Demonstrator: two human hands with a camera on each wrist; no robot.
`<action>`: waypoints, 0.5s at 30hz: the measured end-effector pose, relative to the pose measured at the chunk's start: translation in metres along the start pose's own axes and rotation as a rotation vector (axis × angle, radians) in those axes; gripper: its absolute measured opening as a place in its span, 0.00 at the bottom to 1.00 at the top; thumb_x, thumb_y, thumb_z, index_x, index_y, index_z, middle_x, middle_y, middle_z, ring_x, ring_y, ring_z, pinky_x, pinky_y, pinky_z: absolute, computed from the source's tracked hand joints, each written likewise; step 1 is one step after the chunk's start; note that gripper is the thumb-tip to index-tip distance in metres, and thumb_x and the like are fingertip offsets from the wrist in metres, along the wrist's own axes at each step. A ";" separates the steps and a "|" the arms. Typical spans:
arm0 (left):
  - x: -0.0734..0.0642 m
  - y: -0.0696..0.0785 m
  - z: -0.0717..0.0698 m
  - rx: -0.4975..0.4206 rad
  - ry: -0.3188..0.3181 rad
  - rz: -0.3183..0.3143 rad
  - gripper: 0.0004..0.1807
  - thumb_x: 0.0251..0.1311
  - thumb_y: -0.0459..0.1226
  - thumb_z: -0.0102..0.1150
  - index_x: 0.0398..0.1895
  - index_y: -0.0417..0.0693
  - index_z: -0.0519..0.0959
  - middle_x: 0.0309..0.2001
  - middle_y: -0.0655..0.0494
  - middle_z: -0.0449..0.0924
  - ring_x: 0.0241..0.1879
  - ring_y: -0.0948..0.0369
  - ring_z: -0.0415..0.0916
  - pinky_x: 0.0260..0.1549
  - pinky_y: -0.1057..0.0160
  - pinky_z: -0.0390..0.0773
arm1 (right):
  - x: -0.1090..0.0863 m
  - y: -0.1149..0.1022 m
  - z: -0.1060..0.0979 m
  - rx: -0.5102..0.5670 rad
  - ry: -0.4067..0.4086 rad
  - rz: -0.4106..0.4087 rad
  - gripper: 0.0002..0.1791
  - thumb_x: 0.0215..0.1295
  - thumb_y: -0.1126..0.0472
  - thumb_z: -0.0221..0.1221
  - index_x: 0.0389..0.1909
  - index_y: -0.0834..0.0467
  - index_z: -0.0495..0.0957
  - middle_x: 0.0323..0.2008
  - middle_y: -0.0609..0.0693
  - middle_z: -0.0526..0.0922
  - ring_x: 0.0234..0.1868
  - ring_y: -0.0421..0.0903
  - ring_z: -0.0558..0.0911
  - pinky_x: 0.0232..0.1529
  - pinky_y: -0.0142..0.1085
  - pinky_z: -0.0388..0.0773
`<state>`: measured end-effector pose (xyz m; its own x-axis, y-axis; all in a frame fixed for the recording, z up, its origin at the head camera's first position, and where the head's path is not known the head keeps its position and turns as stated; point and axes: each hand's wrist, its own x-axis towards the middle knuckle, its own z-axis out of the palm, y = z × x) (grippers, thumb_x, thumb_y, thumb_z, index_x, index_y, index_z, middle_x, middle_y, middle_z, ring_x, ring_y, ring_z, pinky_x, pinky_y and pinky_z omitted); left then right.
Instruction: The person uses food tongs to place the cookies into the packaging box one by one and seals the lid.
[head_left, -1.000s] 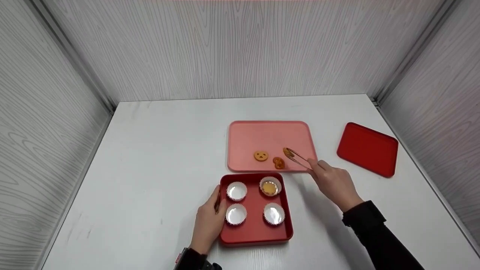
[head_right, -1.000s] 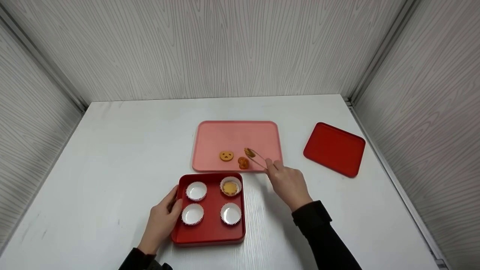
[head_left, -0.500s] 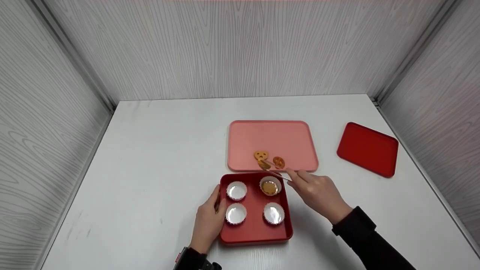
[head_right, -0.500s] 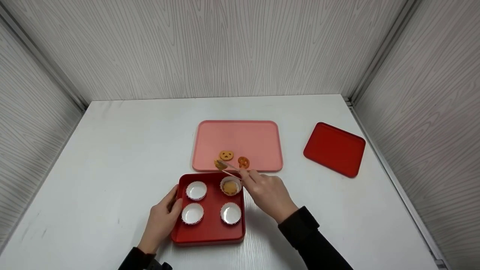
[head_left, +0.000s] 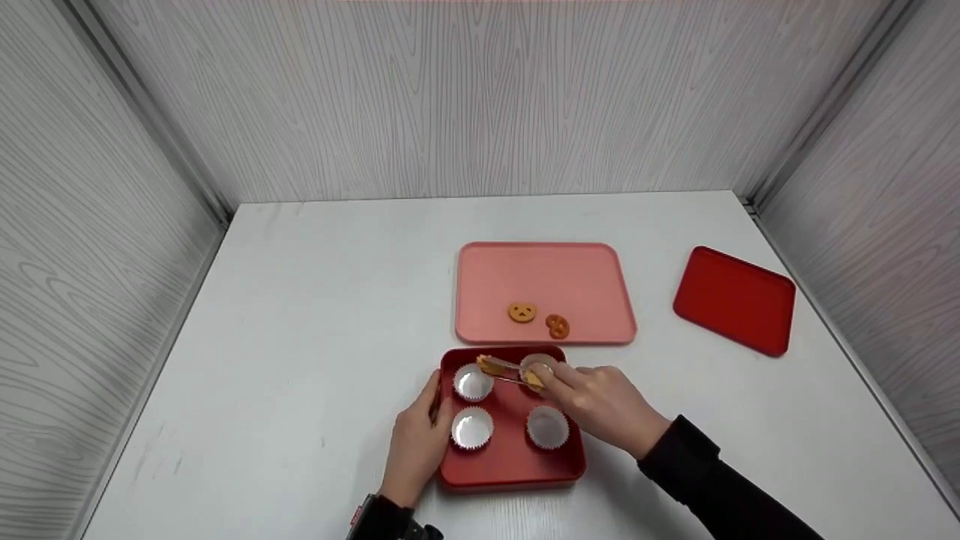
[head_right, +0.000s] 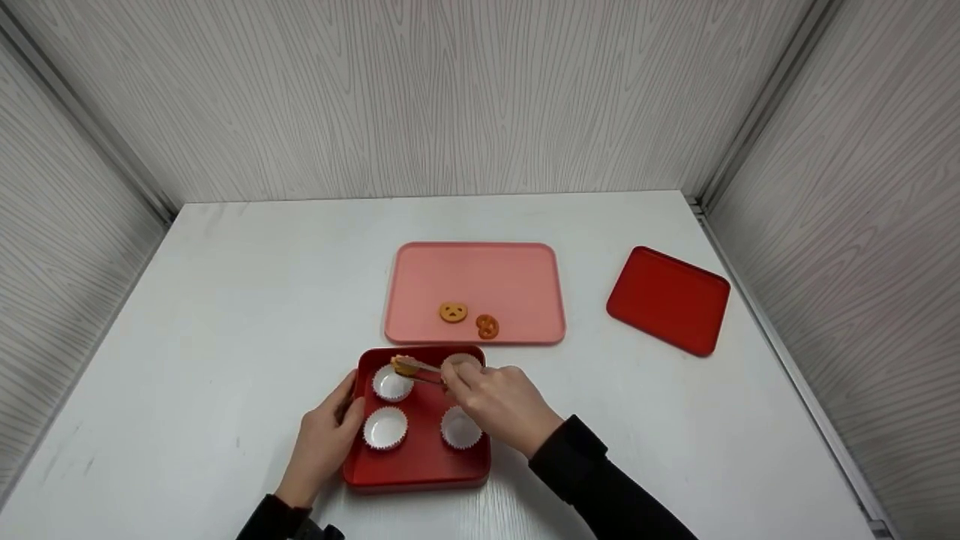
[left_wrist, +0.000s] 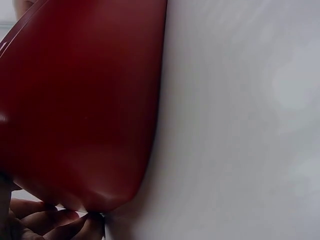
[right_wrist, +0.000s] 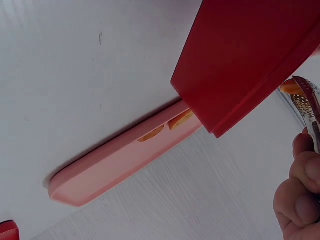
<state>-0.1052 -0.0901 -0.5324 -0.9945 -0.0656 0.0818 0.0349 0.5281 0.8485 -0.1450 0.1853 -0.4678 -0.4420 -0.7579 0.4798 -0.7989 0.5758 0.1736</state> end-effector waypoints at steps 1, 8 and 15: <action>0.000 0.000 0.000 0.002 0.001 0.000 0.28 0.74 0.38 0.55 0.74 0.40 0.68 0.66 0.42 0.76 0.64 0.49 0.75 0.62 0.47 0.76 | 0.001 -0.001 0.001 -0.001 -0.002 -0.006 0.25 0.57 0.60 0.75 0.56 0.58 0.81 0.39 0.49 0.85 0.18 0.43 0.81 0.18 0.35 0.79; 0.000 0.000 0.000 -0.003 -0.003 0.001 0.28 0.74 0.38 0.54 0.74 0.39 0.68 0.67 0.42 0.75 0.65 0.50 0.74 0.63 0.47 0.75 | 0.011 -0.006 0.007 -0.020 -0.017 -0.060 0.19 0.60 0.59 0.73 0.50 0.59 0.80 0.32 0.47 0.79 0.18 0.41 0.79 0.15 0.32 0.75; 0.000 0.000 0.000 -0.014 -0.012 0.002 0.28 0.74 0.37 0.53 0.75 0.39 0.67 0.68 0.42 0.74 0.67 0.50 0.73 0.64 0.47 0.74 | 0.014 -0.006 0.012 -0.061 -0.081 -0.086 0.19 0.60 0.62 0.73 0.51 0.59 0.82 0.31 0.48 0.79 0.18 0.42 0.78 0.14 0.31 0.72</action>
<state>-0.1049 -0.0900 -0.5325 -0.9955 -0.0545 0.0773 0.0382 0.5164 0.8555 -0.1515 0.1672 -0.4722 -0.4066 -0.8258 0.3908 -0.8098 0.5238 0.2644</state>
